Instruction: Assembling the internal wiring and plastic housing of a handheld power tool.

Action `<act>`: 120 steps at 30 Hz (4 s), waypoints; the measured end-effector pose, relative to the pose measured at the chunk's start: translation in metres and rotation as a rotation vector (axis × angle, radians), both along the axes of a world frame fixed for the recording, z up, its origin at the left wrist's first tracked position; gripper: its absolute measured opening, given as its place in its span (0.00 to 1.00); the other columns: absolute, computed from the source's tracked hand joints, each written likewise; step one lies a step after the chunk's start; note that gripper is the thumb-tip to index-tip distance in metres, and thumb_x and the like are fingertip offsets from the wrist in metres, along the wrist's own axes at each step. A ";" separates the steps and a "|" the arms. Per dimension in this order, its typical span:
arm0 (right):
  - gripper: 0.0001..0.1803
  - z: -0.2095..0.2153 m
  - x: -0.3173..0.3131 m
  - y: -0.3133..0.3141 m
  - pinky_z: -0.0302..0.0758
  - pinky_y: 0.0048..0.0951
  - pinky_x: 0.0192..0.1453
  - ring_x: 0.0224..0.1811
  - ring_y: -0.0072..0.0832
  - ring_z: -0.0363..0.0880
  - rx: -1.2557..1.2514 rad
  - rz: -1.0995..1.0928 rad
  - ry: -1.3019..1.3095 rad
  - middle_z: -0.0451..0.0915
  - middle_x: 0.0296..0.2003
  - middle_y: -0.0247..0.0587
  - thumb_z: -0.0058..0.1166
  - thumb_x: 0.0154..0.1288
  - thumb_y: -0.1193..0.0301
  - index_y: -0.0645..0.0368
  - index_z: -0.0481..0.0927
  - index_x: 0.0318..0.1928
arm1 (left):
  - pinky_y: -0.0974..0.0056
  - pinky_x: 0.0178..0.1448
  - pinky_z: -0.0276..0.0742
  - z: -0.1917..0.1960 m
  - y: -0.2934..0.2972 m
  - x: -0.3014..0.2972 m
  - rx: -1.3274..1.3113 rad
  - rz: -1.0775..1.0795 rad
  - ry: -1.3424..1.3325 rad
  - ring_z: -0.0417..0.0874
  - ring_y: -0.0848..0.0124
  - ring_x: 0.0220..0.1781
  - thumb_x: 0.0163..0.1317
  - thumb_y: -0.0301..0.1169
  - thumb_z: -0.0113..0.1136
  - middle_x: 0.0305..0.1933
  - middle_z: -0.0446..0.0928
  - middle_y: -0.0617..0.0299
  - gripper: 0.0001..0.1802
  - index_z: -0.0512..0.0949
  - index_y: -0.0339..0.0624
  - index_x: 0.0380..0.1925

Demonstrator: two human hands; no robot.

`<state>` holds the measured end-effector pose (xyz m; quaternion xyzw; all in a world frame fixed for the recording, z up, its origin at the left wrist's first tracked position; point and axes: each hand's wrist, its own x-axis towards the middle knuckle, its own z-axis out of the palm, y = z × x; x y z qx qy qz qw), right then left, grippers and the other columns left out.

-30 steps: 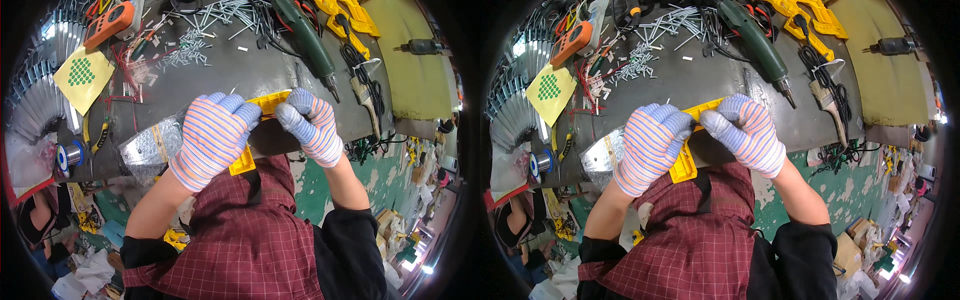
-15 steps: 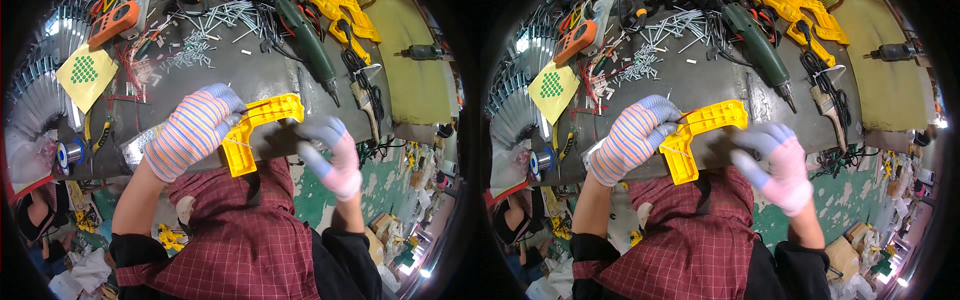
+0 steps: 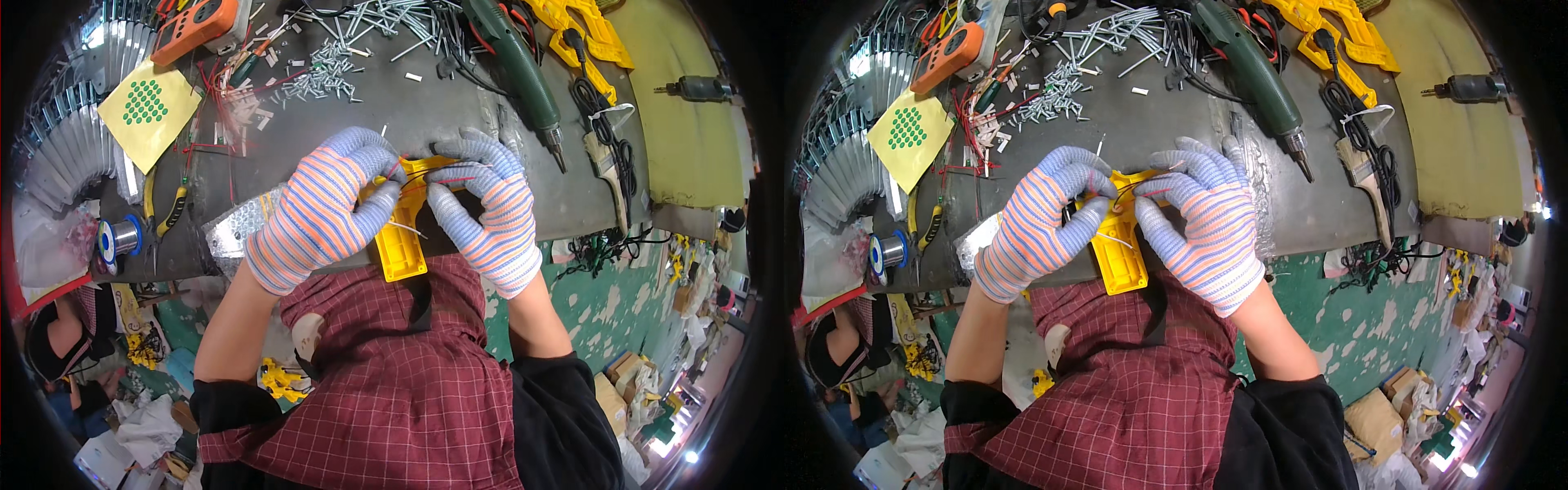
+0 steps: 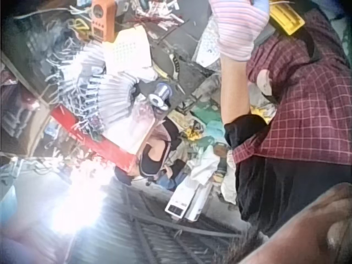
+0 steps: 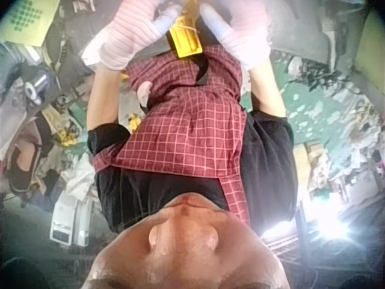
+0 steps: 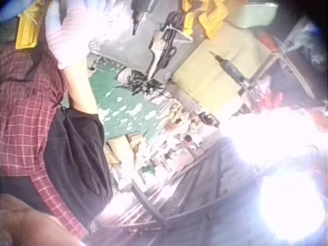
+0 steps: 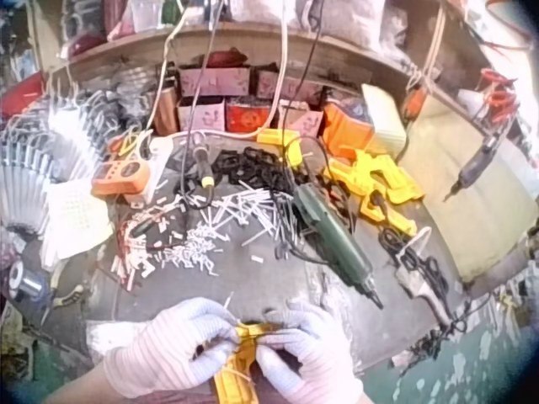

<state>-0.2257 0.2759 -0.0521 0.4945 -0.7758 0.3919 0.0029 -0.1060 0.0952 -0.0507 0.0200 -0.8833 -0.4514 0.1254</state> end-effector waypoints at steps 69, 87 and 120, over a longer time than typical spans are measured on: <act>0.06 0.006 0.043 -0.048 0.76 0.31 0.36 0.30 0.38 0.83 -0.086 -0.091 -0.602 0.82 0.28 0.46 0.60 0.61 0.72 0.62 0.82 0.35 | 0.77 0.32 0.69 0.000 0.010 0.013 0.960 0.439 -0.022 0.73 0.85 0.29 0.62 0.27 0.63 0.27 0.78 0.69 0.06 0.81 0.37 0.36; 0.18 0.040 -0.020 -0.037 0.74 0.33 0.38 0.33 0.34 0.79 0.052 0.343 0.677 0.80 0.44 0.38 0.58 0.53 0.67 0.49 0.82 0.46 | 0.68 0.48 0.74 0.016 -0.016 0.013 0.701 0.104 -0.300 0.75 0.79 0.41 0.60 0.27 0.60 0.36 0.77 0.65 0.11 0.77 0.35 0.42; 0.07 0.048 -0.039 -0.040 0.70 0.32 0.26 0.24 0.37 0.75 0.350 0.376 -0.485 0.73 0.22 0.42 0.53 0.65 0.68 0.58 0.74 0.34 | 0.52 0.63 0.71 0.003 0.013 0.004 -0.169 0.360 0.081 0.82 0.63 0.34 0.53 0.25 0.66 0.30 0.78 0.61 0.06 0.78 0.41 0.31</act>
